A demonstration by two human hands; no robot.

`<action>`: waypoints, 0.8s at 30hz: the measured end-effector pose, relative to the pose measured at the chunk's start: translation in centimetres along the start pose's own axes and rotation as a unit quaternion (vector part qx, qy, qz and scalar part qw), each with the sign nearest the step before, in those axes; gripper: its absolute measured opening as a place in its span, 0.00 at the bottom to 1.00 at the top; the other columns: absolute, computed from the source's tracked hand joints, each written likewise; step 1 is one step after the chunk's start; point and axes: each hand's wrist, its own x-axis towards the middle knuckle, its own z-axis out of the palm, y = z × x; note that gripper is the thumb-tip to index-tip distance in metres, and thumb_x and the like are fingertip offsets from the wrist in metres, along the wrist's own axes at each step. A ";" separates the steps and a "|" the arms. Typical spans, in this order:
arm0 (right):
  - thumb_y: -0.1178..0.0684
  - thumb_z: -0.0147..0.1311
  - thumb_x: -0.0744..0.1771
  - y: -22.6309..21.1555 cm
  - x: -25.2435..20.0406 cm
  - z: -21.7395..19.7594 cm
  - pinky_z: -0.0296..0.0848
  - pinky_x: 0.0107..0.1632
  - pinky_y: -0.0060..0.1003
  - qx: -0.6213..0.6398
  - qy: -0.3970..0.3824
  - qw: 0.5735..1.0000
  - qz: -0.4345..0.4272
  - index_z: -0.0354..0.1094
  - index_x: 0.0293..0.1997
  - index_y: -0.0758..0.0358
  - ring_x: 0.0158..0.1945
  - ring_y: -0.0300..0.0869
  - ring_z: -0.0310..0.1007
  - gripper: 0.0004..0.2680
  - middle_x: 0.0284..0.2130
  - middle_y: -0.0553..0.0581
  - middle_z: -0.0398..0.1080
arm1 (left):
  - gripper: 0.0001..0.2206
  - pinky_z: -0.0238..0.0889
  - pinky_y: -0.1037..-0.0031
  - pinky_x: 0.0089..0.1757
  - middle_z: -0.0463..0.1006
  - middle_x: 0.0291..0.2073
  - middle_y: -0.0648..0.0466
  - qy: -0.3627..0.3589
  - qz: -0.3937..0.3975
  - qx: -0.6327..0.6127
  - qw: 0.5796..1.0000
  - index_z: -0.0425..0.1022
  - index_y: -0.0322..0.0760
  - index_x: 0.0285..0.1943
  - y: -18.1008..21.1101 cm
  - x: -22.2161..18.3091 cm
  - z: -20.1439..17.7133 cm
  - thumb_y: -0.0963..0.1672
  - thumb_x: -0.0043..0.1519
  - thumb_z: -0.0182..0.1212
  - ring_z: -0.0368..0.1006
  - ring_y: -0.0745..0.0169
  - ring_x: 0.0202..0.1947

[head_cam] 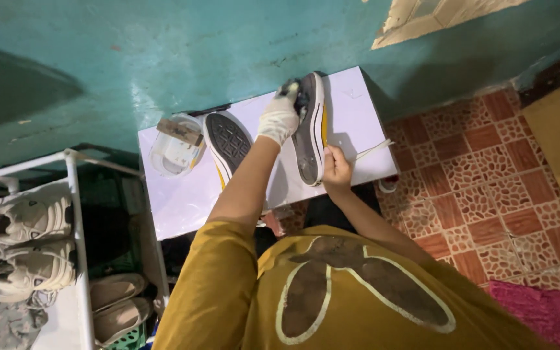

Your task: A person is cleaning a pair of yellow sneakers using a cloth and cleaning solution on a low workbench.

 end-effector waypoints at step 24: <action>0.56 0.52 0.71 0.4 0.4 0.0 0.71 0.34 0.36 0.053 -0.028 0.998 0.010 0.68 0.56 0.57 0.27 0.40 0.71 0.07 0.23 0.54 0.74 | 0.27 0.61 0.66 0.66 0.76 0.63 0.54 -0.007 -0.075 -0.406 0.911 0.71 0.49 0.67 7.8 -6.3 -4.5 0.57 0.61 0.61 0.69 0.54 0.65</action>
